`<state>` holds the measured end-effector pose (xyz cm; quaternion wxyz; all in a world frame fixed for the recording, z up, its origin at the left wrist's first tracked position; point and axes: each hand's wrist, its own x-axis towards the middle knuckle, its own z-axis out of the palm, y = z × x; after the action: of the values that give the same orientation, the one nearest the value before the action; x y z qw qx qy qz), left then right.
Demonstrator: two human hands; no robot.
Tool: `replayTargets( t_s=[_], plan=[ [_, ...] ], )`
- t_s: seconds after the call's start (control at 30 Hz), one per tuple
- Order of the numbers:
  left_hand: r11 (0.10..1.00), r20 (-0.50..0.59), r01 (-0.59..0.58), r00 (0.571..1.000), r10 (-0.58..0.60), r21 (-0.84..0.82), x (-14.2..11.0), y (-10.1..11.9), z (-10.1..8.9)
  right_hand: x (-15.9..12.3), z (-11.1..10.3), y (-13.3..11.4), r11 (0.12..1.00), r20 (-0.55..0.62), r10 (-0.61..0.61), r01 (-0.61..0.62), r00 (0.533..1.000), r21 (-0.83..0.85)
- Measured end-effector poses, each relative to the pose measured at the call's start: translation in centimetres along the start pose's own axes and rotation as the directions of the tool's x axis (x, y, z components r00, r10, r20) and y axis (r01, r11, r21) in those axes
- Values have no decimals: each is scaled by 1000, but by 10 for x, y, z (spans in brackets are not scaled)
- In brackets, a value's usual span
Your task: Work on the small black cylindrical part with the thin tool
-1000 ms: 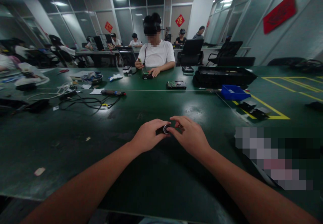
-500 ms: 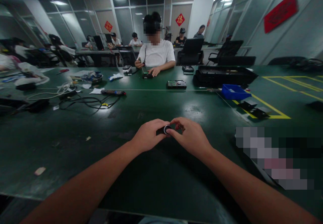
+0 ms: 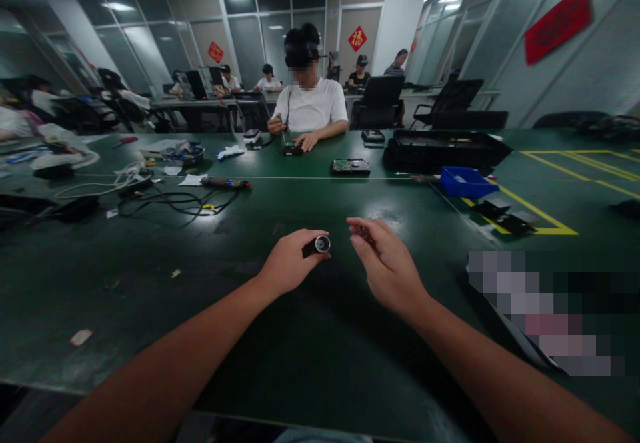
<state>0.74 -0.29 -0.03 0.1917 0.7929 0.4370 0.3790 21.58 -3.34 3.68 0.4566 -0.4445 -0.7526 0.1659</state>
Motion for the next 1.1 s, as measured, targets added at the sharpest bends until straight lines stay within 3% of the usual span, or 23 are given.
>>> replayTargets(
  t_s=[0.17,0.33,0.6,0.83,1.1],
  plan=[
    [997,-50,67,996,-68,-38,2,-8,2,-2,-2,-4,993,-14,-70,68,997,-92],
    [996,-57,74,995,-77,-49,1,-10,3,-8,-3,-4,997,-140,-72,67,988,-42],
    [997,-60,66,996,-68,-34,1,-7,0,-12,-1,-5,995,-243,-100,101,965,-7],
    [998,-45,48,998,-50,-39,0,-8,2,-8,1,-5,988,-151,-145,134,978,-79],
    [998,-49,45,998,-47,-40,0,-7,1,-7,0,-3,996,-199,-52,36,979,-85]
  ],
)
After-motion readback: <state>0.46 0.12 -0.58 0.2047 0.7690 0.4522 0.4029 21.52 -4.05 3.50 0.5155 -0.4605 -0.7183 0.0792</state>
